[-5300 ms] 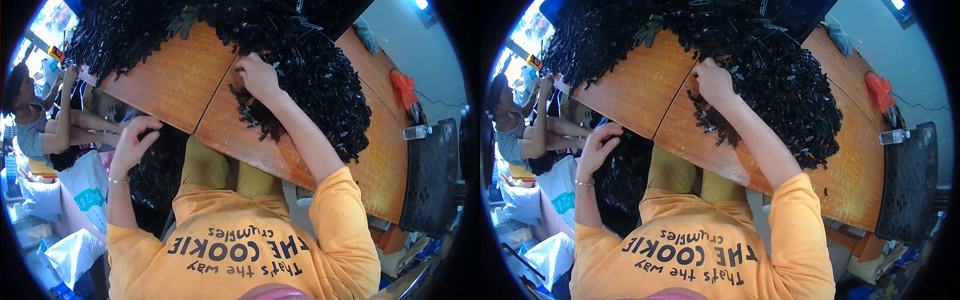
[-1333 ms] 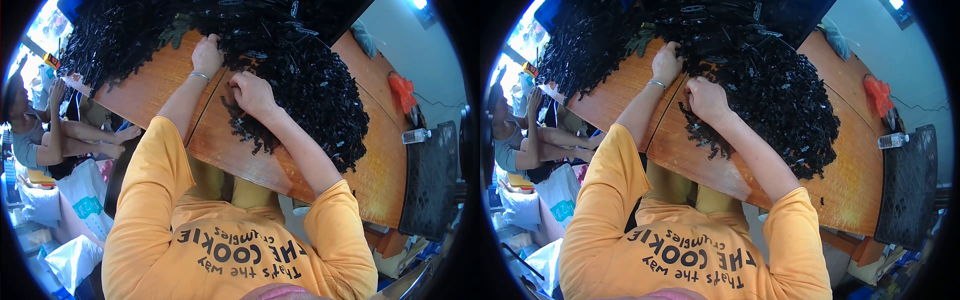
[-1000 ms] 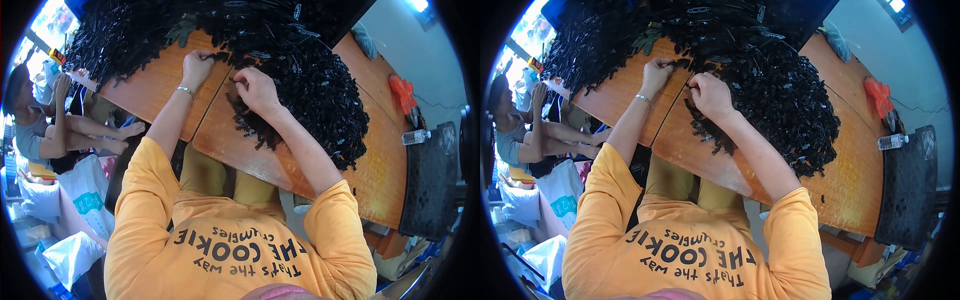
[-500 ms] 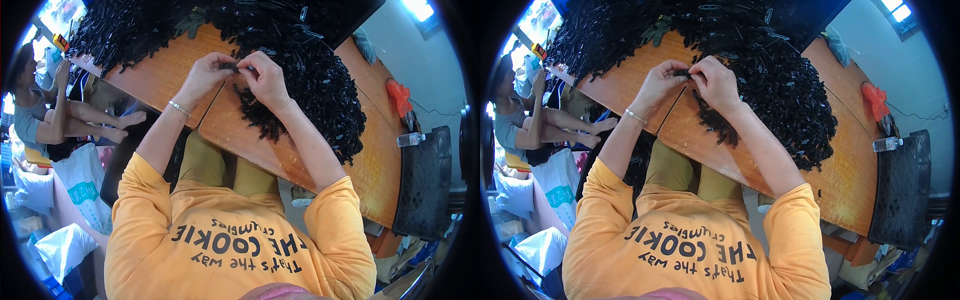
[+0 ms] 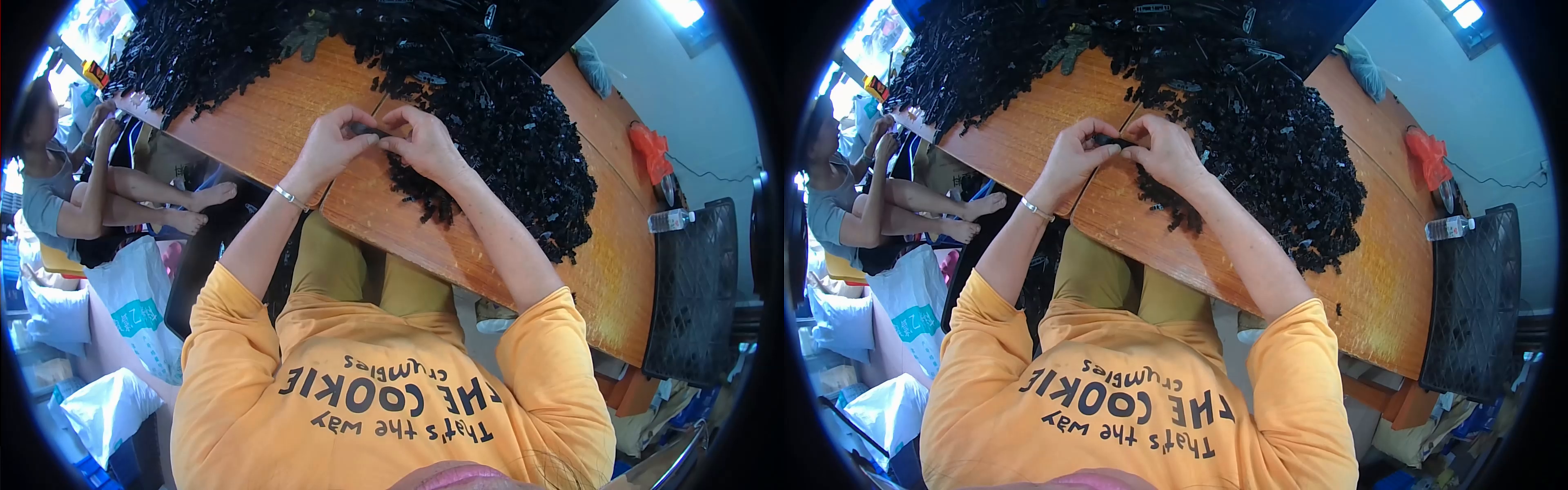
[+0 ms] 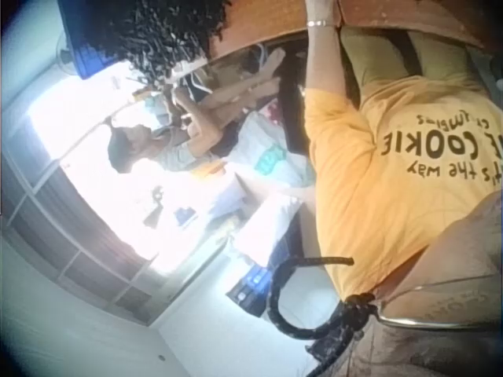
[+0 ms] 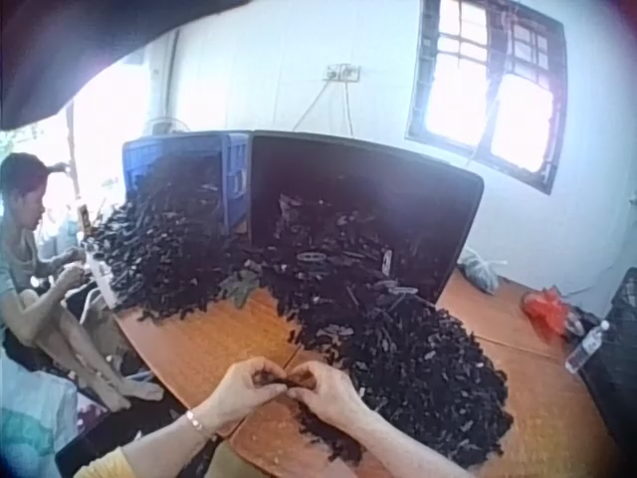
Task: The person assembles small black plastic buckles by hand on a wooden desk.
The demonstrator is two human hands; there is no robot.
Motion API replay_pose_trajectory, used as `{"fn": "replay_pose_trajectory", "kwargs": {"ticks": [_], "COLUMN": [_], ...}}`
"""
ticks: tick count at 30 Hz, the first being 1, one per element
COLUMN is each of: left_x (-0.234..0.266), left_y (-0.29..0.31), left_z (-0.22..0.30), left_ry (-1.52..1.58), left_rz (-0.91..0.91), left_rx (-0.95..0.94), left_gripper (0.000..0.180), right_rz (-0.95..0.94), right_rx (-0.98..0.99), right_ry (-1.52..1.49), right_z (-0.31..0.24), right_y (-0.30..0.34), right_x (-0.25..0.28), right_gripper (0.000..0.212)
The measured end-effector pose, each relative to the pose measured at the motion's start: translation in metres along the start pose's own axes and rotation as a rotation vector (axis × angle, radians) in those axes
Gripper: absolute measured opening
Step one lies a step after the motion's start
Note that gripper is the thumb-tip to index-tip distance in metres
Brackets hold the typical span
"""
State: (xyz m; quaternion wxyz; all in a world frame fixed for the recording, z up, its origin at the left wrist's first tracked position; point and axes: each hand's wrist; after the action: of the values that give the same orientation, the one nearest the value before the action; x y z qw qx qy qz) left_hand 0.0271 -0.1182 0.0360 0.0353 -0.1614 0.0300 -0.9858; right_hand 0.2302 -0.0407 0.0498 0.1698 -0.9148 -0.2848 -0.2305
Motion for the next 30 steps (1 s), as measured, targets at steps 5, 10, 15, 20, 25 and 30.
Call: {"fn": "replay_pose_trajectory", "kwargs": {"ticks": [5, 10, 15, 20, 25, 30], "left_x": [-0.008, 0.002, 0.076, 0.146, 0.116, 0.057], "left_y": [0.016, 0.04, 0.086, 0.137, 0.12, 0.03], "left_z": [-0.013, -0.011, -0.016, -0.035, -0.029, -0.006], "left_ry": [0.073, 0.267, -0.04, -0.662, -0.269, -0.348], "left_rz": [0.06, 0.154, 0.035, -0.054, 0.114, 0.108], "left_rx": [-0.034, 0.054, 0.047, -0.056, 0.125, -0.017], "left_gripper": [0.023, 0.024, 0.023, 0.025, 0.022, 0.017], "right_rz": [-0.027, -0.121, -0.314, -0.061, -0.055, -0.15], "right_rx": [0.022, -0.021, -0.168, -0.056, 0.014, -0.014], "right_ry": [0.069, -0.04, -0.341, 0.203, 0.533, 0.571], "right_z": [0.009, 0.002, -0.009, 0.029, 0.021, 0.041], "right_y": [0.006, 0.005, -0.006, -0.017, -0.019, -0.016], "right_x": [-0.02, -0.037, -0.013, 0.016, -0.015, -0.034], "right_gripper": [0.026, 0.028, 0.028, 0.024, 0.03, 0.018]}}
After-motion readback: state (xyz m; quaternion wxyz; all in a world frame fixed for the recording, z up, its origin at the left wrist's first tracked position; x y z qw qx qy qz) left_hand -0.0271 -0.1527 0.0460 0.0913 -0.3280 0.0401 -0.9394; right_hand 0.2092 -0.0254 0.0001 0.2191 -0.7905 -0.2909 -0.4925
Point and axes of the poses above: each hand's wrist, its own y-axis away from the middle knuckle, its own x-axis out of the back of the hand, z = x × y, and after that the axes turned 6 degrees about -y, right-handed
